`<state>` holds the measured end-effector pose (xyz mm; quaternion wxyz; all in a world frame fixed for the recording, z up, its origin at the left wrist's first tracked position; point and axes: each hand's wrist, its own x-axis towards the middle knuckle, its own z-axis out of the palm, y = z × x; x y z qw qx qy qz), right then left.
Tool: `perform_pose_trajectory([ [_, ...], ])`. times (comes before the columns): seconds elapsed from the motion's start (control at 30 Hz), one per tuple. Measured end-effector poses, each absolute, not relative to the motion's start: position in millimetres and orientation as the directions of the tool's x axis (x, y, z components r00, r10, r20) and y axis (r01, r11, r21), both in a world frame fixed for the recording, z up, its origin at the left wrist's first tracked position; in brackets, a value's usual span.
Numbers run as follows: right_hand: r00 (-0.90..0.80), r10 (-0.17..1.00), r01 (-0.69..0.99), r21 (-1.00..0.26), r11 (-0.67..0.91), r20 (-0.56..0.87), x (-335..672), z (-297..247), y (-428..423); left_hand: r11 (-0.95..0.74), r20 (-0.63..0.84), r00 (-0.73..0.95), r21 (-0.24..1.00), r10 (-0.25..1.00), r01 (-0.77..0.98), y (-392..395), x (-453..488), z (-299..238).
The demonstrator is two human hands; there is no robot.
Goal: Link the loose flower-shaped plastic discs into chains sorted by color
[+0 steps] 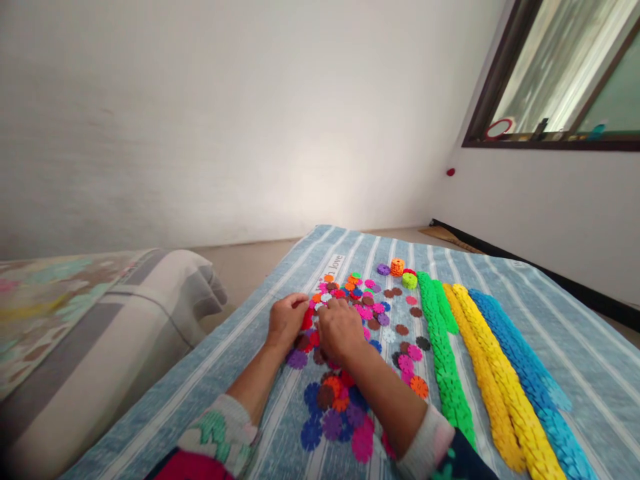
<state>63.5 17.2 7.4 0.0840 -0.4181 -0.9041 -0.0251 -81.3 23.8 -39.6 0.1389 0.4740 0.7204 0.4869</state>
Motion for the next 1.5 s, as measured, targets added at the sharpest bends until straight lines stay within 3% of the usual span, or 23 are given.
perform_pose_trajectory([
  [0.2,-0.629,0.748,0.769,0.032,0.638,0.212,42.2,-16.0,46.5,0.093,0.262,-0.488,0.802,0.833,0.590,22.0,-79.8,-36.9],
  [0.37,-0.698,0.671,0.702,0.059,0.709,0.249,54.6,-24.3,37.5,0.099,0.252,-0.460,0.784,0.851,0.612,22.2,-77.1,-35.7],
  [0.5,-0.754,0.592,0.622,0.018,0.783,0.284,70.3,-25.5,29.3,0.105,0.244,-0.442,0.769,0.863,0.630,21.9,-76.3,-35.3],
  [0.63,-0.752,0.560,0.564,-0.101,0.819,0.348,84.2,-27.3,24.8,0.121,0.234,-0.428,0.745,0.873,0.655,21.1,-75.1,-34.0],
  [0.87,-0.568,0.689,0.556,-0.407,0.725,0.450,106.1,-21.3,34.8,0.108,0.239,-0.368,0.691,0.898,0.714,19.1,-73.3,-32.3],
  [1.03,-0.448,0.774,0.548,-0.547,0.633,0.447,119.0,-11.6,40.1,-0.017,0.310,-0.237,0.639,0.921,0.769,17.5,-71.9,-30.3],
  [1.2,-0.393,0.830,0.532,-0.639,0.556,0.395,131.5,-8.0,29.3,-0.128,0.306,-0.071,0.583,0.949,0.802,15.4,-69.1,-27.0],
  [1.37,-0.356,0.870,0.537,-0.687,0.490,0.342,162.9,1.9,21.8,-0.097,0.265,-0.046,0.501,0.963,0.860,20.8,-71.5,-30.4],
  [1.5,-0.267,0.907,0.605,-0.676,0.420,0.326,214.7,16.9,25.3,-0.173,0.323,0.002,0.502,0.947,0.847,32.9,-79.2,-36.3],
])
